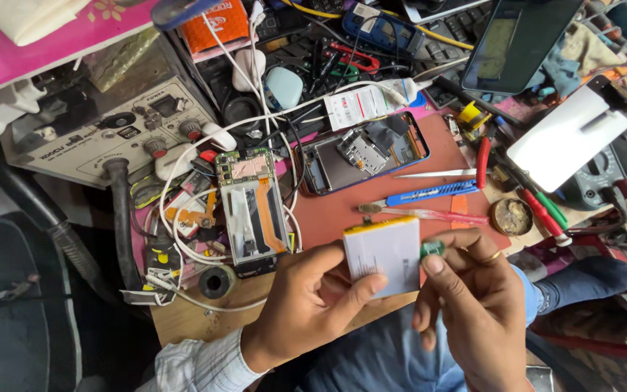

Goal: The person disassembles a smartphone at a cluttered repair workbench. They pry open the phone's back cover and frame by hand, lift out the internal assembly, brush debris off the components, and handle and peel the battery pack out of the device.

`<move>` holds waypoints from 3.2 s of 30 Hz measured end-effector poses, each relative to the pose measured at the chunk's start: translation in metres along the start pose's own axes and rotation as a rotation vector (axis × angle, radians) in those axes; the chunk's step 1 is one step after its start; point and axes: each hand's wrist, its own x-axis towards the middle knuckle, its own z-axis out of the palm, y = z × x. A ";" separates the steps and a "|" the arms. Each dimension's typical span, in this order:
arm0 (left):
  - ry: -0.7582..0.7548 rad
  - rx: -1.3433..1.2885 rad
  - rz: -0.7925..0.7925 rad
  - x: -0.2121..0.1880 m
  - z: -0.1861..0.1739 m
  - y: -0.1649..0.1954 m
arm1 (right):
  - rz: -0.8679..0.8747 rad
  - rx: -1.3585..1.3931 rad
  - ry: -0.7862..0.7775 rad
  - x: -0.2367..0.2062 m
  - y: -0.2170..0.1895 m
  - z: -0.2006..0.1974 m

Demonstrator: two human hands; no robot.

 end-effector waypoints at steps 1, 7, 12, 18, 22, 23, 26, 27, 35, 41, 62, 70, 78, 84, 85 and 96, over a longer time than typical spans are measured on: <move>-0.008 -0.100 -0.057 0.000 0.001 -0.001 | 0.004 -0.057 -0.013 -0.001 -0.002 0.000; -0.024 -0.345 -0.134 0.002 0.003 -0.006 | 0.096 -0.129 -0.022 -0.002 0.003 -0.003; -0.024 -0.301 -0.066 0.001 0.002 -0.009 | 0.082 -0.072 -0.073 -0.004 0.012 -0.008; -0.040 -0.307 -0.102 0.001 0.002 -0.006 | 0.110 -0.035 -0.078 -0.005 0.019 -0.014; -0.037 -0.223 -0.082 0.001 0.000 -0.004 | 0.082 -0.026 -0.089 -0.003 0.023 -0.018; -0.033 -0.176 -0.059 0.001 0.000 -0.004 | 0.065 -0.022 -0.105 -0.002 0.023 -0.019; -0.046 -0.068 -0.031 0.001 -0.002 -0.005 | 0.082 -0.040 -0.110 0.001 0.026 -0.019; -0.039 -0.048 -0.029 0.001 -0.002 -0.005 | 0.073 -0.040 -0.110 0.002 0.028 -0.018; -0.014 0.017 0.043 -0.001 -0.001 -0.009 | -0.002 -0.039 -0.143 0.005 0.031 -0.013; -0.028 0.017 0.046 -0.001 -0.002 -0.007 | -0.012 -0.071 -0.163 0.004 0.030 -0.017; 0.026 -0.224 -0.087 0.001 0.000 -0.015 | -0.196 -0.130 -0.107 0.007 0.036 -0.004; 0.075 -0.271 -0.081 0.001 0.001 -0.021 | -0.275 -0.147 -0.120 0.010 0.048 -0.001; 0.063 -0.232 -0.076 0.000 -0.003 -0.025 | -0.341 -0.110 -0.116 0.013 0.056 -0.004; 0.064 -0.234 -0.066 0.001 -0.002 -0.026 | -0.340 -0.113 -0.101 0.014 0.063 -0.009; 0.058 -0.220 -0.067 0.002 -0.003 -0.026 | -0.352 -0.110 -0.111 0.014 0.065 -0.010; 0.048 -0.212 -0.072 0.001 -0.004 -0.029 | -0.379 -0.096 -0.123 0.017 0.074 -0.016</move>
